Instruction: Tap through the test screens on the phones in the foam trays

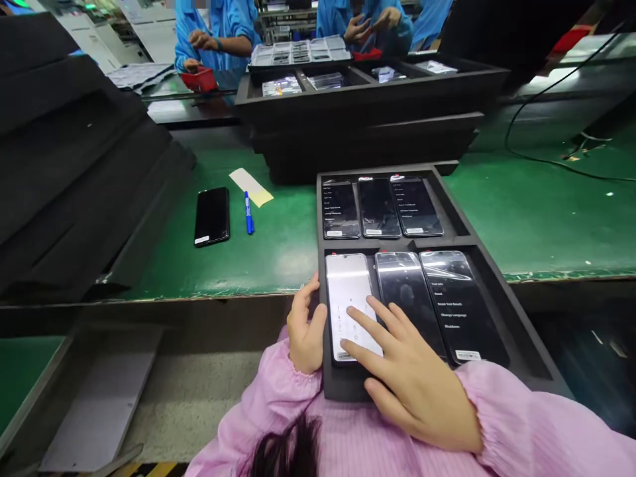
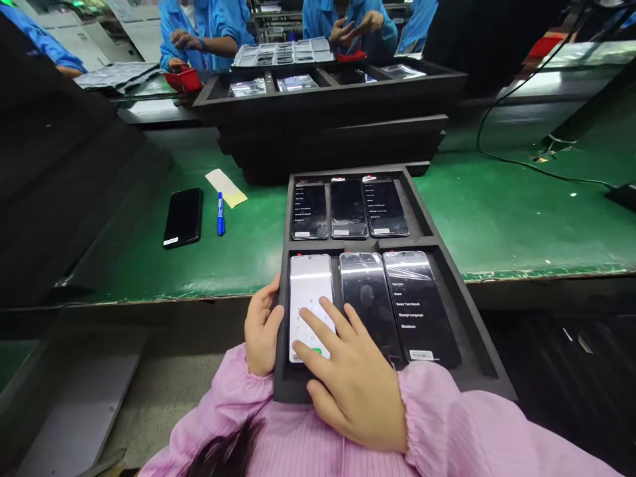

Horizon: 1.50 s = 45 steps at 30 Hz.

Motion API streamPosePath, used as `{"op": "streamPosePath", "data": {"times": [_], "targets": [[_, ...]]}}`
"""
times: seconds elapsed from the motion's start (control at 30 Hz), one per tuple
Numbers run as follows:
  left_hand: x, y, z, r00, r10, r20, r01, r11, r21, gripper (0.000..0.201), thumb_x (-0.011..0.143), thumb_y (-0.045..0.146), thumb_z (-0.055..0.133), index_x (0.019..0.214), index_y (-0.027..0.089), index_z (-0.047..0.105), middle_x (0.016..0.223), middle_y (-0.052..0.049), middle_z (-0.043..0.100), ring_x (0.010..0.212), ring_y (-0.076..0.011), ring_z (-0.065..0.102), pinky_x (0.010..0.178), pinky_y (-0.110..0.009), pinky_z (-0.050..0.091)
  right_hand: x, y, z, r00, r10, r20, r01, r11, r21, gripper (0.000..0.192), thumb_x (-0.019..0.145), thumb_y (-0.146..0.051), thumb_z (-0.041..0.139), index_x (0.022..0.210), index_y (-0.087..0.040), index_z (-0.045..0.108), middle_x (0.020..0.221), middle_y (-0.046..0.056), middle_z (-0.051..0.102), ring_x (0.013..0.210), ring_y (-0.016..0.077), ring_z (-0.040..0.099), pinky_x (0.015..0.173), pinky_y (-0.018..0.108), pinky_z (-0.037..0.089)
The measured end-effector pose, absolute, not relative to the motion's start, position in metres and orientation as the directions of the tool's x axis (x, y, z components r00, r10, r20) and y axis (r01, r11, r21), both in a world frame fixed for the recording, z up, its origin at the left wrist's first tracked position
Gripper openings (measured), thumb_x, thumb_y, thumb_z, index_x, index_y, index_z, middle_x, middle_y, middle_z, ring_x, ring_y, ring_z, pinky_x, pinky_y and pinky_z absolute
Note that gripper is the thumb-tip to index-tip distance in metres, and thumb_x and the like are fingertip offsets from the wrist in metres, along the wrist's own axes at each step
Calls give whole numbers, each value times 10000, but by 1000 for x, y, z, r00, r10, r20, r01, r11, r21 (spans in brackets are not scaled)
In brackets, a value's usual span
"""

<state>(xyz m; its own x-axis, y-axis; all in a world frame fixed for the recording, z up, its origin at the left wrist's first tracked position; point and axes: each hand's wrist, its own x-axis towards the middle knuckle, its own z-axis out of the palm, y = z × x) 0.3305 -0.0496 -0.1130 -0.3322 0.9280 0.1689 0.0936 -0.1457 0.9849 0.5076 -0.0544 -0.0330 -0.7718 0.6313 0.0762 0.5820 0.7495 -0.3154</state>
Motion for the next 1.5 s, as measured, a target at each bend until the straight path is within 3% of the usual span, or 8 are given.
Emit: {"op": "streamPosePath", "data": {"times": [0.3,0.53,0.77,0.93,1.2,1.33,1.43,1.5], "targets": [[331,-49,-114,-333,923,192,53,-185,981,311,882,270,499,1180,186,518,1341,-108,522,1247,-235,480,1066,-400,372,517,-55,-30,-675,723,149,691,690,-215,309,847,-278,405,929,-218,697,1433,65,408,1374,345,220,1044,626,257],[330,-50,-116,-319,925,205,61,-195,979,306,892,267,483,1188,194,512,1363,-106,501,1262,-236,466,1070,-398,366,500,-53,-30,-749,657,83,618,739,-268,383,817,-307,458,1167,-283,611,1454,62,378,1373,345,219,1022,637,273],[329,-49,-120,-322,921,220,81,-205,975,312,893,289,491,1188,192,522,1353,-118,508,1251,-252,476,1058,-419,375,518,-51,-31,-615,761,206,691,646,-323,343,888,-240,367,856,-216,707,1399,53,447,1366,294,259,1069,570,251],[329,-51,-121,-314,922,227,84,-211,974,307,897,269,484,1197,216,516,1363,-100,500,1252,-245,475,1055,-417,375,510,-46,-32,-677,708,202,648,703,-293,344,887,-280,375,1067,-238,666,1424,68,415,1374,303,232,1041,584,283],[329,-51,-118,-307,924,231,88,-214,973,292,899,250,481,1188,226,514,1364,-92,501,1246,-230,480,1042,-394,379,498,-44,-33,-721,684,114,637,718,-278,371,847,-295,430,1172,-270,608,1462,84,351,1381,332,191,1023,623,276],[329,-52,-118,-306,924,228,94,-209,973,303,897,256,486,1197,220,516,1360,-100,503,1238,-238,487,1042,-405,377,508,-45,-29,-684,696,217,617,711,-337,332,863,-235,372,955,-201,689,1431,91,393,1379,315,201,1041,600,269],[329,-51,-119,-307,923,230,96,-211,973,302,895,263,488,1192,218,521,1359,-101,504,1249,-243,476,1048,-416,370,513,-44,-28,-641,741,199,655,664,-362,361,887,-229,357,793,-210,705,1411,62,426,1375,296,226,1060,581,249],[329,-51,-119,-307,923,231,96,-212,973,301,894,264,489,1189,215,522,1362,-103,501,1251,-246,473,1049,-421,370,511,-43,-28,-650,737,187,646,665,-375,362,886,-237,357,793,-217,706,1413,54,426,1379,292,221,1065,579,238]]}}
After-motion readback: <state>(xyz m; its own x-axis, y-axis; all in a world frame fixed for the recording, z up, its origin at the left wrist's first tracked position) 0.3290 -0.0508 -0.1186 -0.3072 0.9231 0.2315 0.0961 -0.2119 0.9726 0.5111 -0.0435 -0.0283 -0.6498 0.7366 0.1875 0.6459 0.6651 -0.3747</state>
